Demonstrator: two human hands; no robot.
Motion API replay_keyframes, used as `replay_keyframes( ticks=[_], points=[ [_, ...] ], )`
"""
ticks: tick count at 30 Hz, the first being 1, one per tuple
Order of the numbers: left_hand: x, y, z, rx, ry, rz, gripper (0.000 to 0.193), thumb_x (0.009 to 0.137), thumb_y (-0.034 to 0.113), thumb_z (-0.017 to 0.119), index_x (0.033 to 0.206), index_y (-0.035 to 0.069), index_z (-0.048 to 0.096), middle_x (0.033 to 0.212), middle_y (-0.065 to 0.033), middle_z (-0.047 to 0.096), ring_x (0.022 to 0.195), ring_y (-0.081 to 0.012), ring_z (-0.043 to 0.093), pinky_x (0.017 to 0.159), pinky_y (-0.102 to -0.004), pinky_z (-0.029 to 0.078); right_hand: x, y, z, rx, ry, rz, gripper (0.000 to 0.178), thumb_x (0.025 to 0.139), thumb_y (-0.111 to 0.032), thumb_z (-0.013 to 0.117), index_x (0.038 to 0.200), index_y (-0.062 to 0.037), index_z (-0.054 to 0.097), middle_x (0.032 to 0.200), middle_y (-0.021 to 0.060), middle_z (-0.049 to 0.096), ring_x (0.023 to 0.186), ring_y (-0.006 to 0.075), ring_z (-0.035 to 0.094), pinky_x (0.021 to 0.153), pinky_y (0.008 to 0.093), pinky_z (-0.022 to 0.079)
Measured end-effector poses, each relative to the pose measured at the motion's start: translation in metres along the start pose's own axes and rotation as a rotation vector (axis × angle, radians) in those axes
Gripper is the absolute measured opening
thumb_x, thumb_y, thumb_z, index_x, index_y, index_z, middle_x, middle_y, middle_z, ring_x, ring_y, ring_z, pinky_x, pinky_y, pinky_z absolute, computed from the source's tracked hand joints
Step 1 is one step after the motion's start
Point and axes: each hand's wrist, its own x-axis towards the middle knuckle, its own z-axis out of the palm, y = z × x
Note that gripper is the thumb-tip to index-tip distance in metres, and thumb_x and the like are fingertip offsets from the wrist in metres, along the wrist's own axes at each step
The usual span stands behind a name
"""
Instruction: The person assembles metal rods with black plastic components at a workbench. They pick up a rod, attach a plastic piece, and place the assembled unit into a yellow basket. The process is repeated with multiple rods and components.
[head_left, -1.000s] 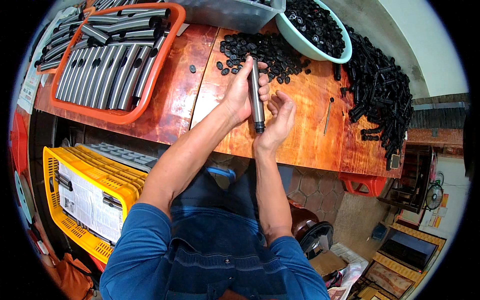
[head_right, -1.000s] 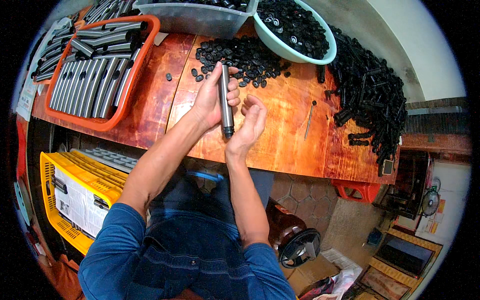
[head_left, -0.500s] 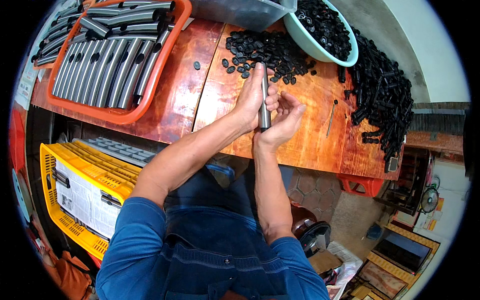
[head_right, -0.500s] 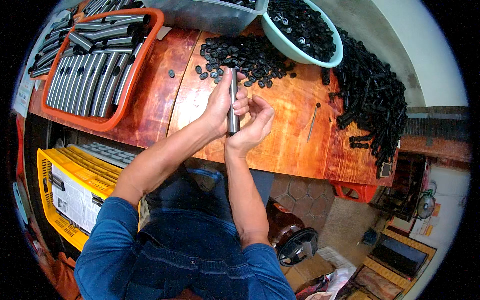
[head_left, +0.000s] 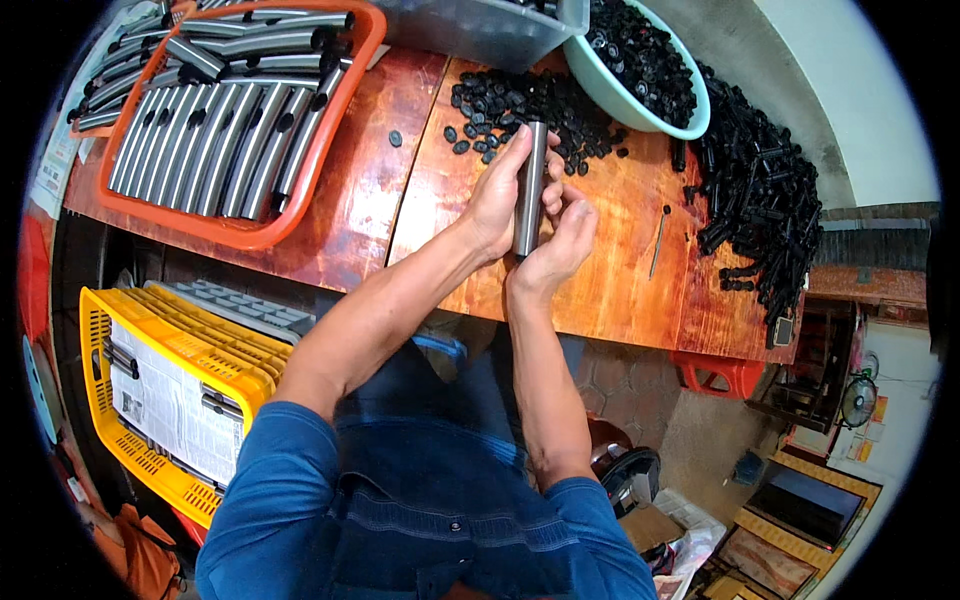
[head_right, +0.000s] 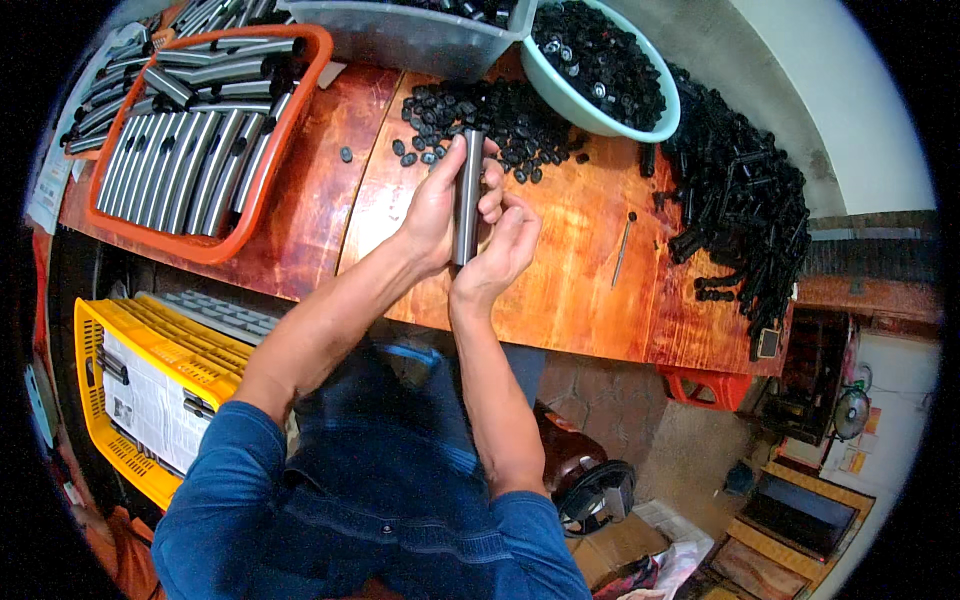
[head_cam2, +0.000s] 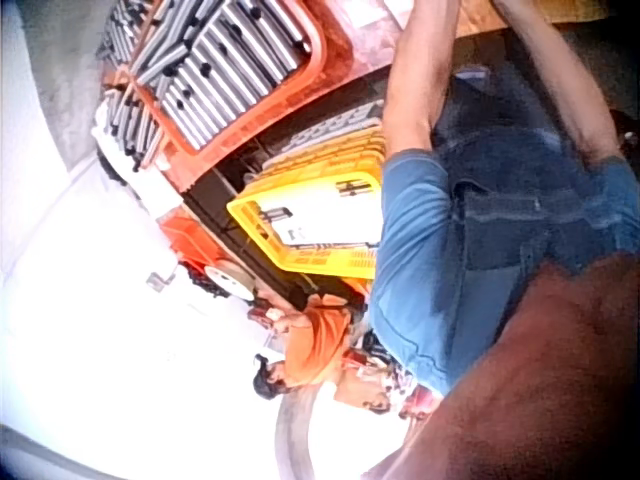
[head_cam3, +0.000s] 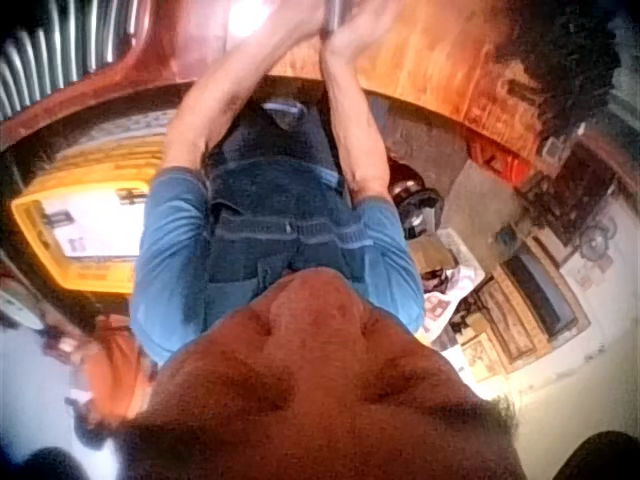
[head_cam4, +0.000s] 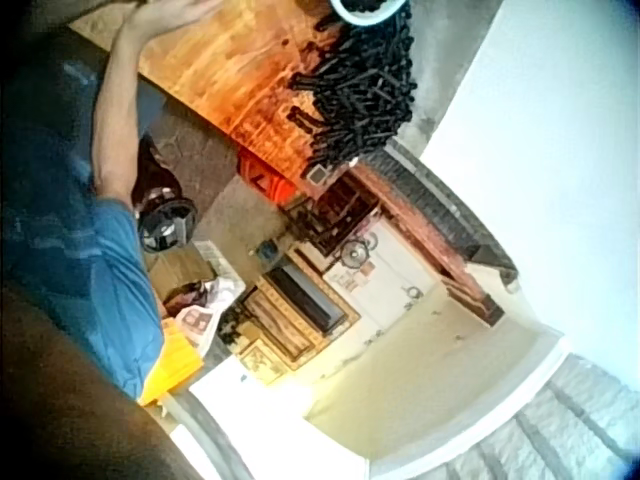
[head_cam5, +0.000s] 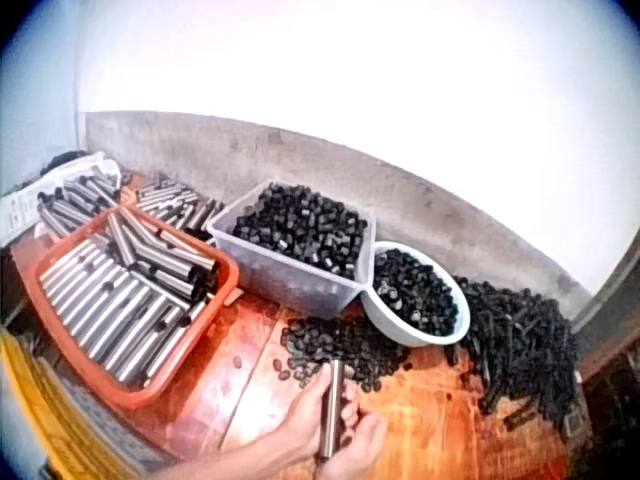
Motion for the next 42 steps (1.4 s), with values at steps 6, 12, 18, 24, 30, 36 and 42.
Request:
replay_keyframes(
  ticks=[6, 12, 18, 24, 30, 36, 42],
  points=[
    [0.002, 0.018, -0.015, 0.083, -0.122, 0.013, 0.057, 0.108, 0.055, 0.030, 0.132, 0.007, 0.049, 0.074, -0.0043, 0.053, 0.052, -0.0116, 0.044, 0.050, -0.0242, 0.040, -0.015, -0.003, -0.015, -0.167, -0.197, 0.004, 0.038, 0.097, -0.019, 0.068, 0.124, 0.0028, 0.052, 0.110, 0.0096, 0.058, 0.099, 0.0170, 0.057, 0.091, 0.0322, 0.046],
    [0.000, 0.017, -0.002, 0.223, 0.001, 0.119, 0.055, 0.107, 0.056, 0.036, 0.121, 0.005, 0.053, 0.078, -0.0046, 0.057, 0.056, -0.0114, 0.051, 0.052, -0.0244, 0.044, -0.010, -0.020, -0.023, -0.312, -0.371, -0.091, 0.043, 0.088, -0.012, 0.074, 0.123, 0.0038, 0.054, 0.101, 0.0141, 0.065, 0.094, 0.0215, 0.064, 0.087, 0.0352, 0.051],
    [-0.018, 0.016, 0.010, 0.749, -0.253, 0.273, 0.026, 0.105, 0.024, 0.049, 0.116, 0.003, 0.062, 0.078, -0.0002, 0.056, 0.066, -0.0066, 0.050, 0.062, -0.0229, 0.044, 0.013, -0.024, -0.038, -0.668, -0.540, -0.221, 0.031, 0.080, -0.011, 0.072, 0.106, 0.0027, 0.063, 0.094, 0.0196, 0.066, 0.091, 0.0374, 0.062, 0.088, 0.0451, 0.046],
    [-0.016, 0.006, 0.006, 1.210, -0.366, 0.465, 0.026, 0.086, 0.015, 0.080, 0.078, 0.008, 0.056, 0.070, 0.0037, 0.053, 0.064, -0.0060, 0.047, 0.057, -0.0242, 0.040, 0.031, -0.001, -0.046, -0.655, -0.549, -0.441, 0.023, 0.078, -0.004, 0.067, 0.100, 0.0010, 0.064, 0.100, 0.0170, 0.065, 0.099, 0.0361, 0.059, 0.088, 0.0450, 0.045],
    [-0.012, -0.007, -0.003, 1.194, -0.232, 0.561, 0.023, 0.092, 0.009, 0.072, 0.075, 0.006, 0.056, 0.066, 0.0023, 0.057, 0.061, -0.0042, 0.048, 0.053, -0.0240, 0.039, 0.033, 0.003, -0.049, -0.634, -0.547, -0.459, 0.025, 0.078, -0.004, 0.069, 0.102, 0.0001, 0.065, 0.099, 0.0153, 0.065, 0.094, 0.0357, 0.059, 0.086, 0.0443, 0.045],
    [-0.010, -0.007, 0.002, 1.175, -0.163, 0.551, 0.030, 0.090, 0.009, 0.071, 0.068, 0.004, 0.051, 0.060, -0.0010, 0.046, 0.056, -0.0074, 0.040, 0.050, -0.0280, 0.035, 0.029, -0.003, -0.045, -0.601, -0.532, -0.454, 0.025, 0.079, -0.006, 0.070, 0.103, 0.0008, 0.064, 0.098, 0.0162, 0.065, 0.095, 0.0367, 0.058, 0.086, 0.0445, 0.045],
    [-0.008, -0.010, 0.002, 1.076, -0.145, 0.543, 0.030, 0.090, 0.011, 0.071, 0.069, 0.006, 0.050, 0.062, 0.0032, 0.048, 0.058, -0.0056, 0.041, 0.050, -0.0274, 0.035, 0.037, 0.006, -0.045, -0.589, -0.646, -0.331, 0.031, 0.080, -0.006, 0.070, 0.109, -0.0010, 0.061, 0.103, 0.0194, 0.064, 0.098, 0.0390, 0.059, 0.088, 0.0457, 0.045]
  ],
)
